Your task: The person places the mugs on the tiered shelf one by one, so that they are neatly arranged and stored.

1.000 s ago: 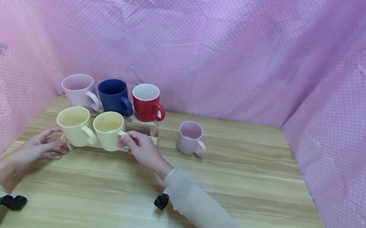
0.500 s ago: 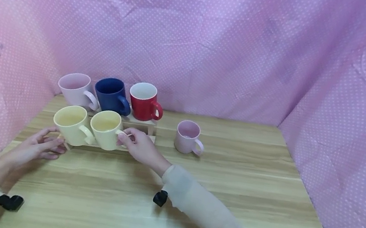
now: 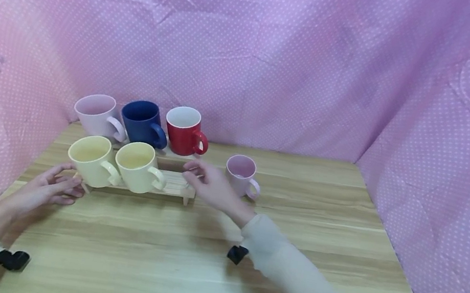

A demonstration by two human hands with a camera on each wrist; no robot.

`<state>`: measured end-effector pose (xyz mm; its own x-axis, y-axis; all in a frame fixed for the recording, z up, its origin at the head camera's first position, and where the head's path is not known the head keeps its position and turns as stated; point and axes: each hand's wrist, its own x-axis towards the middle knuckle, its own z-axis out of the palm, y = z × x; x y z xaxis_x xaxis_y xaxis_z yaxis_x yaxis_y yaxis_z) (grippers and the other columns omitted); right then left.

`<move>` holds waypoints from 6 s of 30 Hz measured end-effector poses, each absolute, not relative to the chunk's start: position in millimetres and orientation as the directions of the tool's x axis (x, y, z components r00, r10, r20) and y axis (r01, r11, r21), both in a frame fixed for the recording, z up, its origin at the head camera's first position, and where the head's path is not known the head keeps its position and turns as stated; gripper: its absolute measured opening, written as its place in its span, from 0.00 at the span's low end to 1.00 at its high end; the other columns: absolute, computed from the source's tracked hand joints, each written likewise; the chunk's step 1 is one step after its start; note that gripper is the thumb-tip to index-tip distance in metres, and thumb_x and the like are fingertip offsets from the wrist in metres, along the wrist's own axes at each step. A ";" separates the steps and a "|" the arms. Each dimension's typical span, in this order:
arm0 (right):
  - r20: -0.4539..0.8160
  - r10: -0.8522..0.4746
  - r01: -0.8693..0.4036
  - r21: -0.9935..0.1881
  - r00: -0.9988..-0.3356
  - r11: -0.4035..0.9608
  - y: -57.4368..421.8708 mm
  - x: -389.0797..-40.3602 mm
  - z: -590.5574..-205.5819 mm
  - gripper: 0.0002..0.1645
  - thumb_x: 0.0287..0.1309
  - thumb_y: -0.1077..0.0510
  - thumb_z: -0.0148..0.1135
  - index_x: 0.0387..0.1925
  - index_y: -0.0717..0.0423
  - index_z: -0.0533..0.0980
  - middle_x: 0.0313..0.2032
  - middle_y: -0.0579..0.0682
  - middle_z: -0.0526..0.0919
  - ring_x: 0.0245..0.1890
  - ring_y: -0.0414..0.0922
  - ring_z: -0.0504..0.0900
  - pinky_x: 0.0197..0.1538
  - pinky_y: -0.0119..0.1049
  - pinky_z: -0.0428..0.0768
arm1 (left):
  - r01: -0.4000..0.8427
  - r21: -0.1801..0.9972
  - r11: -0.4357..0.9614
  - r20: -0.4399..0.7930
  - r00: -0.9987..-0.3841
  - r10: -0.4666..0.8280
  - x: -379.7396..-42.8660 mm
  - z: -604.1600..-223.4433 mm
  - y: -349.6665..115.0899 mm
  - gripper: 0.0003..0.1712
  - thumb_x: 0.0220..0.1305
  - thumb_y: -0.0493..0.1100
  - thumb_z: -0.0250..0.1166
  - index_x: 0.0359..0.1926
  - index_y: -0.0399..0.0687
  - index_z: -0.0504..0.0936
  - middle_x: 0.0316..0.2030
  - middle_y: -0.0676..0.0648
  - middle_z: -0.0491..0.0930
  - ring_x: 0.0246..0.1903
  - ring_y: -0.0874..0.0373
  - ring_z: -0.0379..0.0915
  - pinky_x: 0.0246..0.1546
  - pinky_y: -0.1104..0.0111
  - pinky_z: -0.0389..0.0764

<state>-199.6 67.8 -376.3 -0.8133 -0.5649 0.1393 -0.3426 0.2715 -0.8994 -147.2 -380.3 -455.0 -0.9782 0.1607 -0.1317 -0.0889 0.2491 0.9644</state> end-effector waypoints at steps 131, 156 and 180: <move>-0.021 -0.525 -0.028 -0.996 -0.851 0.085 90.0 -194.6 -403.8 0.20 0.77 0.56 0.53 0.55 0.71 0.75 0.54 0.67 0.79 0.58 0.65 0.75 0.54 0.57 0.82 | -0.072 0.962 0.265 -0.122 -0.976 0.179 -148.3 -456.6 -381.6 0.16 0.79 0.45 0.56 0.61 0.63 0.66 0.44 0.47 0.83 0.43 0.55 0.84 0.44 0.61 0.88; 0.004 -0.467 -0.045 -0.996 -0.884 0.076 77.2 -185.0 -412.4 0.20 0.75 0.52 0.57 0.53 0.65 0.78 0.52 0.65 0.80 0.58 0.66 0.77 0.49 0.62 0.83 | -0.068 0.959 0.275 -0.124 -0.974 0.190 -143.2 -450.8 -390.7 0.17 0.79 0.43 0.54 0.62 0.65 0.65 0.44 0.49 0.84 0.43 0.56 0.84 0.43 0.62 0.88; 0.134 -0.507 -0.353 -0.861 -0.851 0.365 92.7 -197.7 -398.9 0.25 0.77 0.52 0.55 0.65 0.64 0.74 0.55 0.59 0.83 0.54 0.53 0.83 0.55 0.47 0.84 | 0.011 0.858 0.514 -0.094 -0.980 0.178 -141.3 -428.6 -389.9 0.19 0.78 0.47 0.58 0.64 0.50 0.69 0.49 0.38 0.82 0.45 0.51 0.82 0.42 0.67 0.85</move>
